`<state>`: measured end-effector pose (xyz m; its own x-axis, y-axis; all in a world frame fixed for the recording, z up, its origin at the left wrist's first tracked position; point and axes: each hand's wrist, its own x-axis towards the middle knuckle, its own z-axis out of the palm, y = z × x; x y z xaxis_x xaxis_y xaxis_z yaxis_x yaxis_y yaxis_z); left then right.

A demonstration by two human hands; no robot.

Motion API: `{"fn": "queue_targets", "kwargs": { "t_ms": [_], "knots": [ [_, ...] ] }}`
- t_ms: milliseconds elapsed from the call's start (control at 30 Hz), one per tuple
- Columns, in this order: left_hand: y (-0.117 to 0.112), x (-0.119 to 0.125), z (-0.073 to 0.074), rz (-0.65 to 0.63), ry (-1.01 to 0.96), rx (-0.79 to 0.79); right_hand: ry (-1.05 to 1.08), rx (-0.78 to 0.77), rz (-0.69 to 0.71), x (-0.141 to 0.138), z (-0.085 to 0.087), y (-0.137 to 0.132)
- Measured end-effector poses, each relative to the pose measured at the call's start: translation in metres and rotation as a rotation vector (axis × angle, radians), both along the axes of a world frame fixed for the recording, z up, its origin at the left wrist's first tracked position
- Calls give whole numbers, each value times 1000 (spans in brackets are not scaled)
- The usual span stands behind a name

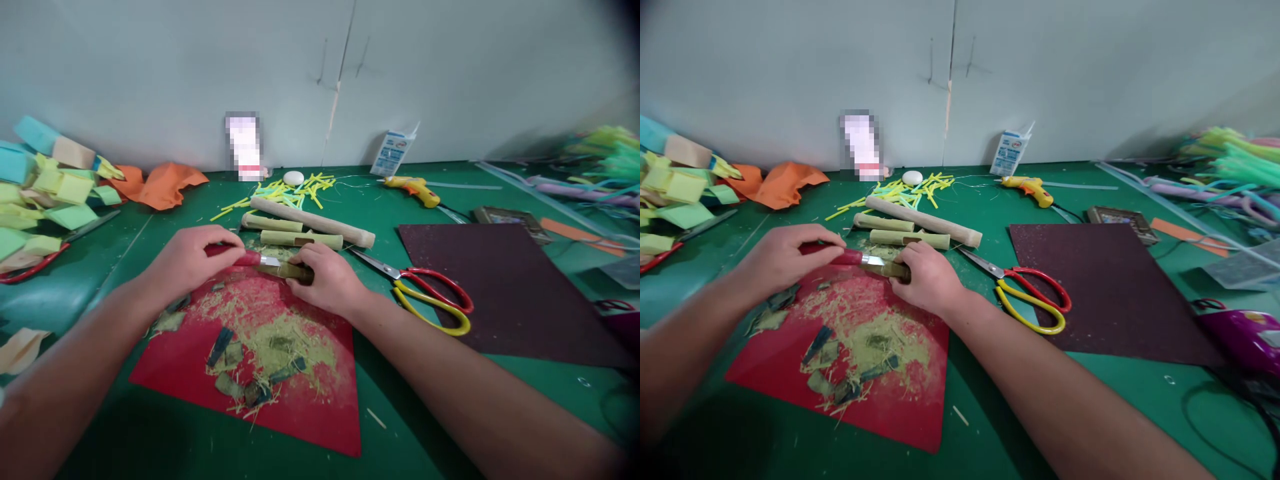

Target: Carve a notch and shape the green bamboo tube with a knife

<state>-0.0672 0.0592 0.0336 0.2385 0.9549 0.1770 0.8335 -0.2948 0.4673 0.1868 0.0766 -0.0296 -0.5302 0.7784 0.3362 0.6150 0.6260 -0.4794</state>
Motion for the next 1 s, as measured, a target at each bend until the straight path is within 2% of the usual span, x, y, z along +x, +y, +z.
{"fn": "queue_targets", "kwargs": {
  "t_ms": [100,133,267,433,567,767,1000],
  "knots": [
    [-18,6,13,-193,187,71,-31,25,36,0,3,-1],
    [-23,8,16,-219,217,88,-40,28,46,0,4,-1],
    [-36,18,24,-176,226,187,-60,19,62,0,6,-3],
    [-40,23,27,-89,197,263,-55,-2,44,2,6,-2],
    [-39,26,25,-132,196,244,-62,-11,34,2,6,-2],
    [-38,31,22,-102,211,206,-55,-14,33,1,6,-2],
    [-39,33,22,-129,260,215,-40,-23,34,2,7,-2]
  ]
}}
